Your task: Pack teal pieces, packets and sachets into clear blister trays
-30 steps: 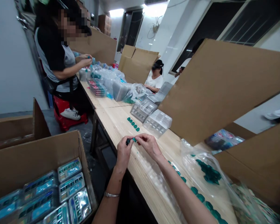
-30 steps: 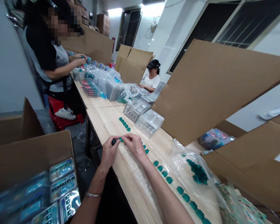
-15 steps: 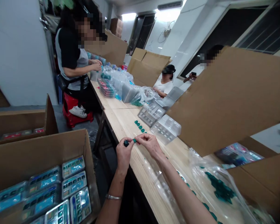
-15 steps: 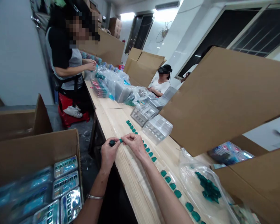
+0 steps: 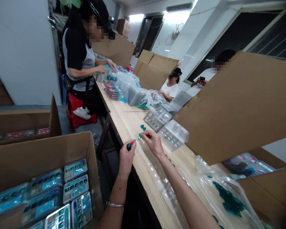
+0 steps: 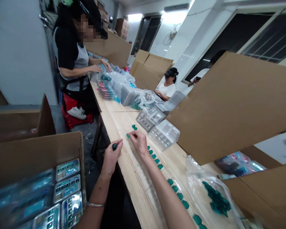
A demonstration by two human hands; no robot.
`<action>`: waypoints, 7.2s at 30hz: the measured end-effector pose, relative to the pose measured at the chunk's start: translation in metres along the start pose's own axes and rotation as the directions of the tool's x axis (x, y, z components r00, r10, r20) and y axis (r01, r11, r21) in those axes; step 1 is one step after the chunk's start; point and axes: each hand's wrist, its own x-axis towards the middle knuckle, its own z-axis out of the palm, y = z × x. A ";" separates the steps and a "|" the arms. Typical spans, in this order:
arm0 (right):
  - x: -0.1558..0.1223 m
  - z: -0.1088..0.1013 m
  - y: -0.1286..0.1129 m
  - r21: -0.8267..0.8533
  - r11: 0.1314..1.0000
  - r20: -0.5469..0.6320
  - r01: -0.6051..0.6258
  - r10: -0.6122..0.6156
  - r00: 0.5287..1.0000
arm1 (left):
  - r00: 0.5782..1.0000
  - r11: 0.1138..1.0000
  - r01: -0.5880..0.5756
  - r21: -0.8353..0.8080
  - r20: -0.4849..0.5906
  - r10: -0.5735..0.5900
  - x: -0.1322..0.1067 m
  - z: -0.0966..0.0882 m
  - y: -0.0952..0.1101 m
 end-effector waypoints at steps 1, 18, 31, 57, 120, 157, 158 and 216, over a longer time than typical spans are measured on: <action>0.008 0.005 0.004 -0.047 0.997 -0.006 0.054 -0.055 0.998 | 1.000 0.999 0.020 -0.043 -0.006 -0.020 0.000 0.000 0.001; 0.052 0.048 0.027 -0.295 0.935 0.190 0.198 -0.145 0.971 | 0.986 0.890 0.167 -0.424 0.052 -0.160 0.004 -0.007 0.009; 0.049 0.057 0.021 -0.381 0.852 0.319 0.359 -0.243 0.916 | 0.987 0.890 0.163 -0.427 0.069 -0.148 0.004 -0.008 0.009; -0.036 0.002 -0.020 0.042 0.996 0.271 0.084 -0.092 0.958 | 0.948 0.696 0.317 -0.645 0.196 -0.251 -0.004 0.014 0.008; -0.076 -0.032 -0.022 0.088 0.984 0.019 -0.156 0.155 0.988 | 0.909 0.819 -0.387 0.424 0.024 0.417 -0.031 0.035 -0.003; -0.069 -0.056 -0.030 0.252 0.961 0.141 -0.115 0.081 0.987 | 0.922 0.919 -0.299 0.255 0.324 0.211 -0.027 0.029 0.002; -0.066 -0.055 -0.028 0.276 0.954 0.167 -0.118 0.073 0.983 | 0.928 0.923 -0.283 0.261 0.318 0.195 -0.024 0.027 0.001; 0.024 0.032 -0.003 -0.340 0.915 0.220 0.220 -0.150 0.964 | 0.974 0.904 0.224 -0.365 0.120 -0.193 0.002 -0.011 0.012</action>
